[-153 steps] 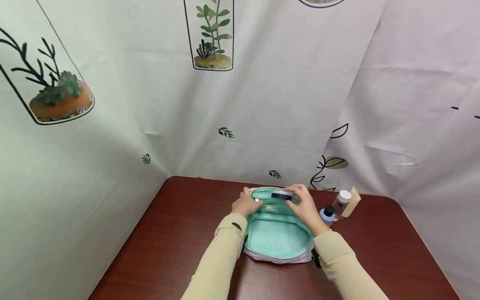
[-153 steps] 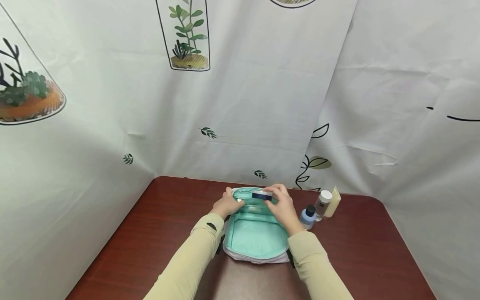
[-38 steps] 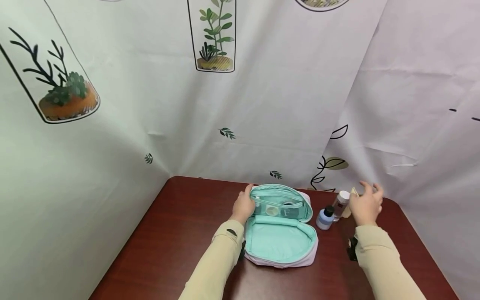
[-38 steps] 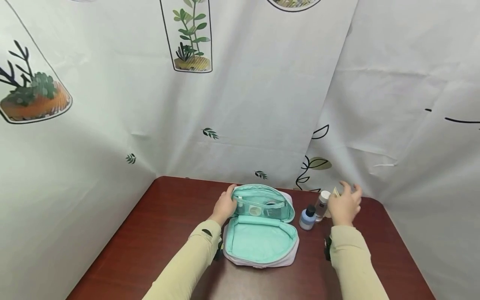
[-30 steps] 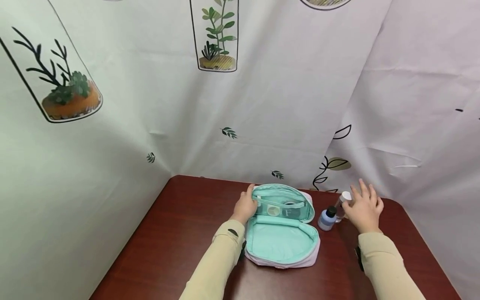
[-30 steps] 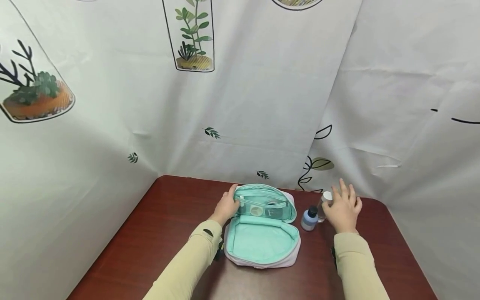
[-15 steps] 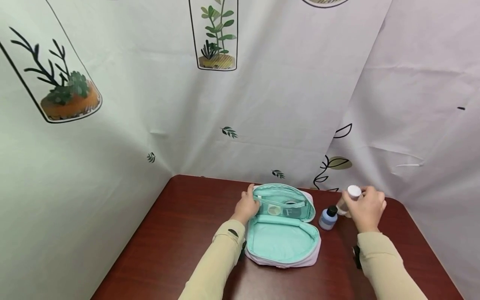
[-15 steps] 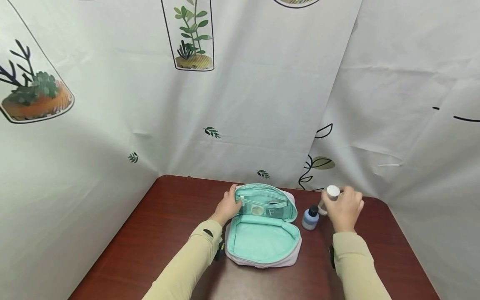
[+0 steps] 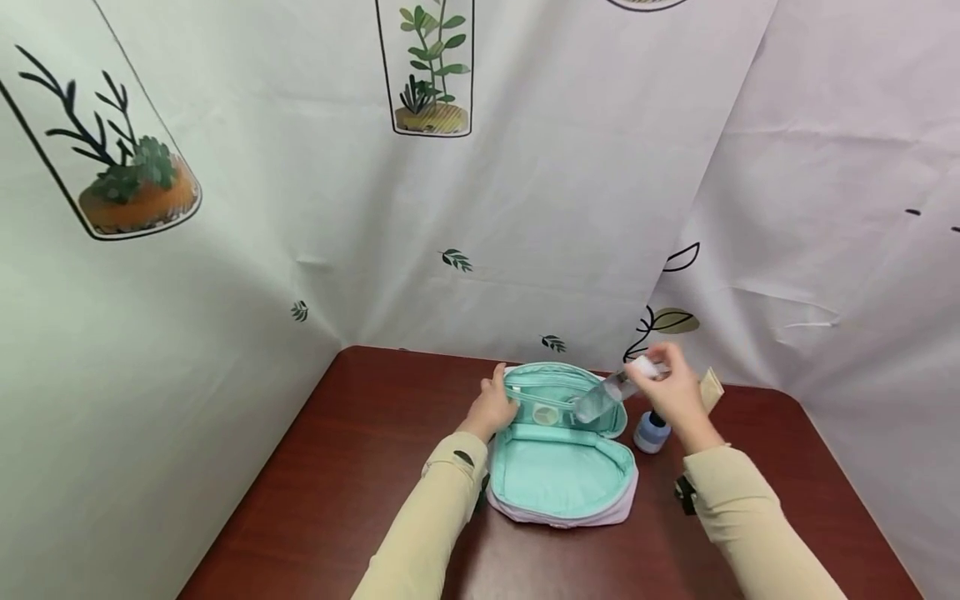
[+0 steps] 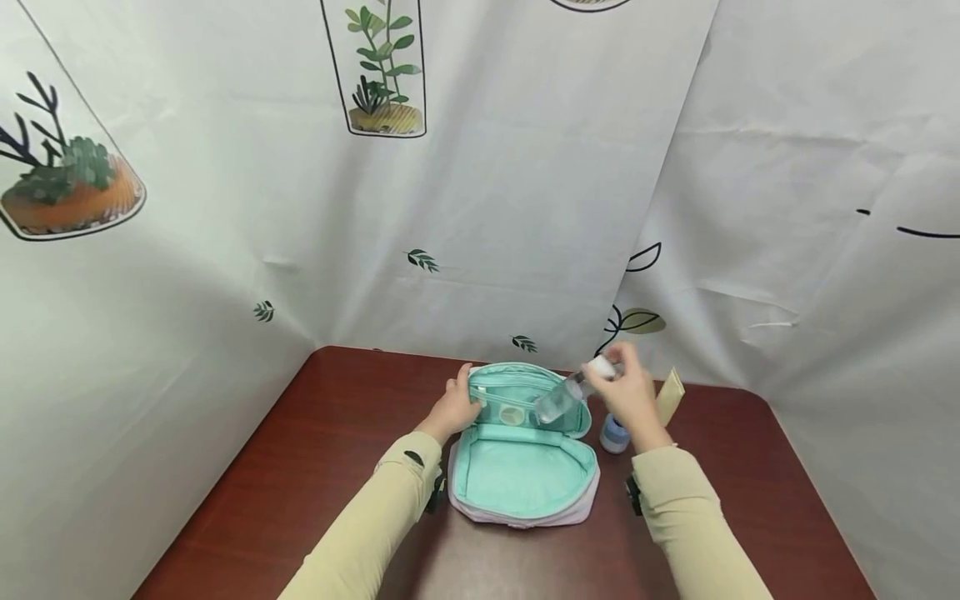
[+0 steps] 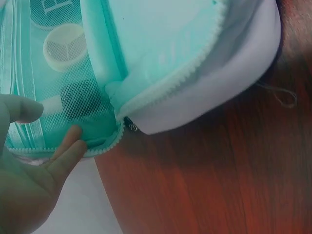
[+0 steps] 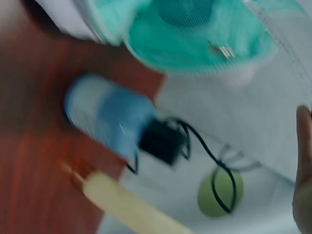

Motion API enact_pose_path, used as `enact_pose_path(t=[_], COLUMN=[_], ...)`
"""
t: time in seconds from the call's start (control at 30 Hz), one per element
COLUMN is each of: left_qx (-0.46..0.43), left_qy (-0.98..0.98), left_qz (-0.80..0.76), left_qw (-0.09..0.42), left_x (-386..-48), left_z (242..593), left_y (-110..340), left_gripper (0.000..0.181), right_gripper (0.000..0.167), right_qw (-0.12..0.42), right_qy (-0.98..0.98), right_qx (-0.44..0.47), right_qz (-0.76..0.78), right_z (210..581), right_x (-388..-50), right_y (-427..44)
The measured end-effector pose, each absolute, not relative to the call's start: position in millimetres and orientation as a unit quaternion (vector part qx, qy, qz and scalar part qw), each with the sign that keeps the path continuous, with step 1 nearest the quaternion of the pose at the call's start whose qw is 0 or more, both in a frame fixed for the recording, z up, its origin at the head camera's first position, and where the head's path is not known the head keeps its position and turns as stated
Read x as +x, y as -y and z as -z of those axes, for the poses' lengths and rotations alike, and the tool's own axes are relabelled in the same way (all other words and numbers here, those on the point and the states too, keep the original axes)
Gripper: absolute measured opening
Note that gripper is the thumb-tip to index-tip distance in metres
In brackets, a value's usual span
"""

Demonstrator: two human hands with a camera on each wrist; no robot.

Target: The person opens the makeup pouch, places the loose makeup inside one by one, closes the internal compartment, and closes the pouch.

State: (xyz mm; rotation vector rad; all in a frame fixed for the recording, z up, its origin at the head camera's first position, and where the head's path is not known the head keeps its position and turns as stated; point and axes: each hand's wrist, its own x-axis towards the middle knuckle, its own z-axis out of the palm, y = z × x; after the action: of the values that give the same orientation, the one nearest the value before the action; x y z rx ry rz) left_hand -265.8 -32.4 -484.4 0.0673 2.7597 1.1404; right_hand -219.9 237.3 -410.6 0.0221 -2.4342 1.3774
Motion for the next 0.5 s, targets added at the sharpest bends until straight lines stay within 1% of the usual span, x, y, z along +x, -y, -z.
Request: enact_pose_path(t=[0.07, 0.2, 0.23, 0.3, 0.37, 0.5], left_qx=[0.026, 0.032, 0.033, 0.034, 0.036, 0.040], left_qy=[-0.919, -0.913, -0.912, -0.912, -0.913, -0.916], left_qz=[-0.385, -0.395, -0.396, -0.394, -0.392, -0.383], left_qw=[0.084, 0.100, 0.104, 0.109, 0.110, 0.111], left_x=[-267, -268, -268, -268, -268, -269], left_z=[485, 484, 483, 482, 482, 482], left_y=[33, 34, 34, 36, 37, 38], left_gripper=[0.073, 0.074, 0.075, 0.076, 0.076, 0.077], right_gripper=[0.042, 0.035, 0.032, 0.026, 0.023, 0.024], right_qw=[0.124, 0.025, 0.009, -0.018, -0.033, -0.038], right_qy=[0.854, 0.862, 0.867, 0.877, 0.878, 0.865], right_qx=[0.060, 0.117, 0.128, 0.151, 0.173, 0.216], right_qz=[-0.502, -0.493, -0.481, -0.456, -0.445, -0.452], right_z=[422, 434, 436, 443, 450, 466], right_x=[-222, -222, -223, -224, -225, -226], right_y=[-229, -210, -205, -195, -186, -174])
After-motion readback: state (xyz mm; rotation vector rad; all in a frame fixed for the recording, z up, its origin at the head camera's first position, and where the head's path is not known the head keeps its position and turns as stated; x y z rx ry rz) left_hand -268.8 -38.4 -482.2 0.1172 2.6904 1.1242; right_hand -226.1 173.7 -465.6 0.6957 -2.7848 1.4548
